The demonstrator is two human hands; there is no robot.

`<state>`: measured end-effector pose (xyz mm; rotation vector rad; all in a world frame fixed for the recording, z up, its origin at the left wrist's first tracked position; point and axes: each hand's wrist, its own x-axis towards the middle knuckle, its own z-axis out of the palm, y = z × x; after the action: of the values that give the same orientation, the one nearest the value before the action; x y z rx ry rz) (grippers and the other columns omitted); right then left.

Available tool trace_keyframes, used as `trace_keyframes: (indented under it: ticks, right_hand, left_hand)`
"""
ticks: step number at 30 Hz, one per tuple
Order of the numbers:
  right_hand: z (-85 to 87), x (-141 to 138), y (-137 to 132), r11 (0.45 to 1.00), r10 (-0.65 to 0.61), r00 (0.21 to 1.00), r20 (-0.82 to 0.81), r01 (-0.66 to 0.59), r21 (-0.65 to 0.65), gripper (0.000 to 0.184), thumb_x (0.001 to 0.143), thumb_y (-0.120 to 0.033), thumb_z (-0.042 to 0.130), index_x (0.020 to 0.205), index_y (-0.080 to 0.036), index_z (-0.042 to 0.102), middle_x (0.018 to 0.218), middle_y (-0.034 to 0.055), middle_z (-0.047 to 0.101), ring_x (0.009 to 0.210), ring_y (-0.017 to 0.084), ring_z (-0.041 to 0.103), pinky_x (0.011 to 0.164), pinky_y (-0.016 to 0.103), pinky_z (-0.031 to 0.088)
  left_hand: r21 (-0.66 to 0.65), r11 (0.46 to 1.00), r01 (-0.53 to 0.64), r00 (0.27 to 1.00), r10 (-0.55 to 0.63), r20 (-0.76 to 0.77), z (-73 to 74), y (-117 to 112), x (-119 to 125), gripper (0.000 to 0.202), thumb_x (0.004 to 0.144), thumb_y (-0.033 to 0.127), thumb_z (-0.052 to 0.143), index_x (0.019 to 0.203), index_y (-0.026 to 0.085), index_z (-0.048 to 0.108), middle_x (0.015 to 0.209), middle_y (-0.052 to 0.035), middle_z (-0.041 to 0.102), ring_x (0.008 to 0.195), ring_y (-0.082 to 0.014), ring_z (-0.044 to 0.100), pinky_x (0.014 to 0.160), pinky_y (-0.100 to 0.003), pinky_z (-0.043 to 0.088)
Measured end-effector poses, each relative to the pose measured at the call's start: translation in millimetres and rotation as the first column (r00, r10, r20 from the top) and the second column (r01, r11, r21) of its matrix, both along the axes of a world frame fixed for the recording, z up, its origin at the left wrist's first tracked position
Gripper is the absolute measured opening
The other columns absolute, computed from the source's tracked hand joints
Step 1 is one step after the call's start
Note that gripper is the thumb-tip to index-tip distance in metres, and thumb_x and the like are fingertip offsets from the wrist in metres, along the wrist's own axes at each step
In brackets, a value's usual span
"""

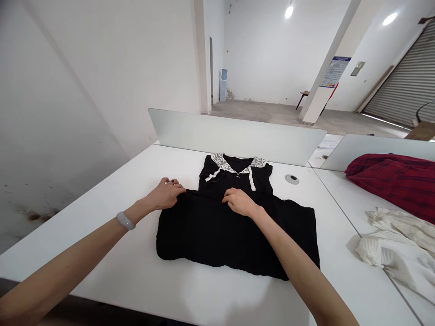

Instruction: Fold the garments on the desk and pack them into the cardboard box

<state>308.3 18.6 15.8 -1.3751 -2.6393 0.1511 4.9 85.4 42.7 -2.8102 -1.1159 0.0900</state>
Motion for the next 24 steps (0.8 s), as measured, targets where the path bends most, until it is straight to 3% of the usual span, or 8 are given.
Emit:
trace_keyframes:
  ticks: [4, 8, 11, 14, 16, 19, 22, 24]
  right_hand:
    - [6.0, -18.0, 10.9, 0.982, -0.175, 0.982, 0.071, 0.179, -0.060, 0.026, 0.088, -0.023, 0.046, 0.104, -0.024, 0.066, 0.100, 0.0037, 0.066, 0.089, 0.017, 0.061, 0.073, 0.026, 0.042]
    - [7.1, -36.0, 14.8, 0.950, -0.303, 0.944, 0.130, 0.310, -0.039, 0.029, 0.080, -0.047, 0.058, 0.089, -0.021, 0.068, 0.091, 0.0065, 0.067, 0.083, 0.023, 0.062, 0.066, 0.028, 0.042]
    - [10.5, -42.4, 19.2, 0.940, -0.334, 0.933, 0.136, 0.340, -0.025, 0.019, 0.083, -0.033, 0.053, 0.083, -0.020, 0.067, 0.096, 0.0080, 0.066, 0.083, 0.023, 0.062, 0.066, 0.028, 0.042]
    - [20.6, -39.2, 31.9, 0.939, -0.336, 0.936, 0.107, 0.342, -0.042, 0.020, 0.084, -0.021, 0.046, 0.083, -0.020, 0.066, 0.090, 0.0072, 0.067, 0.082, 0.020, 0.062, 0.066, 0.026, 0.041]
    - [28.5, -34.8, 42.4, 0.942, -0.322, 0.944, 0.076, 0.327, -0.068, 0.022, 0.085, -0.019, 0.042, 0.087, -0.020, 0.065, 0.086, 0.0046, 0.068, 0.077, 0.016, 0.062, 0.066, 0.023, 0.041]
    - [33.0, -33.5, 49.8, 0.950, -0.292, 0.955, 0.046, 0.295, -0.101, 0.022, 0.088, -0.025, 0.043, 0.087, -0.020, 0.064, 0.084, 0.0016, 0.068, 0.072, 0.012, 0.062, 0.065, 0.021, 0.041]
    - [24.2, -41.3, 42.1, 0.942, -0.315, 0.946, 0.071, 0.321, -0.097, 0.024, 0.080, -0.043, 0.056, 0.079, -0.021, 0.065, 0.082, 0.0040, 0.068, 0.077, 0.018, 0.062, 0.067, 0.025, 0.042]
    - [16.0, -47.4, 35.0, 0.931, -0.348, 0.933, 0.088, 0.355, -0.082, 0.024, 0.076, -0.044, 0.060, 0.077, -0.020, 0.066, 0.083, 0.0067, 0.068, 0.079, 0.022, 0.062, 0.067, 0.028, 0.042]
  left_hand:
    - [-0.016, 0.999, -0.049, 0.998, 0.048, -0.046, -1.0, 10.7, -2.3, 0.042, 0.072, 0.006, 0.039, 0.099, 0.022, 0.067, 0.104, -0.0101, 0.068, 0.101, -0.0270, 0.054, 0.085, -0.042, 0.034]
    - [-0.099, 0.990, -0.097, 0.995, 0.096, -0.022, -2.0, 20.6, -10.0, 0.037, 0.075, 0.017, 0.042, 0.102, 0.020, 0.066, 0.118, -0.0102, 0.063, 0.108, -0.0282, 0.052, 0.086, -0.041, 0.038]
    - [-0.181, 0.977, -0.109, 0.993, 0.117, 0.032, -3.1, 28.6, -19.0, 0.035, 0.076, 0.032, 0.047, 0.103, 0.020, 0.065, 0.125, -0.0094, 0.058, 0.112, -0.0286, 0.050, 0.089, -0.040, 0.039]
    - [-0.356, 0.928, -0.109, 0.972, 0.176, 0.159, -3.2, 35.7, -27.7, 0.042, 0.075, 0.045, 0.049, 0.105, 0.019, 0.063, 0.127, -0.0096, 0.055, 0.109, -0.0269, 0.052, 0.087, -0.035, 0.041]
    - [-0.446, 0.888, -0.113, 0.939, 0.242, 0.244, -3.1, 39.4, -32.2, 0.044, 0.075, 0.051, 0.050, 0.103, 0.020, 0.062, 0.118, -0.0089, 0.059, 0.099, -0.0246, 0.056, 0.078, -0.031, 0.043]
    - [-0.518, 0.841, -0.155, 0.885, 0.351, 0.305, -5.3, 44.1, -36.5, 0.035, 0.073, 0.055, 0.052, 0.082, 0.021, 0.060, 0.087, -0.0046, 0.062, 0.075, -0.0206, 0.056, 0.062, -0.029, 0.039]
    - [-0.570, 0.807, -0.155, 0.852, 0.402, 0.337, -11.8, 47.9, -39.2, 0.035, 0.072, 0.054, 0.055, 0.066, 0.021, 0.049, 0.065, -0.0005, 0.051, 0.058, -0.0156, 0.046, 0.054, -0.028, 0.030]
    - [-0.603, 0.788, -0.124, 0.833, 0.413, 0.368, -17.0, 49.3, -40.7, 0.035, 0.071, 0.053, 0.057, 0.065, 0.021, 0.046, 0.064, 0.0010, 0.046, 0.056, -0.0139, 0.041, 0.054, -0.027, 0.028]
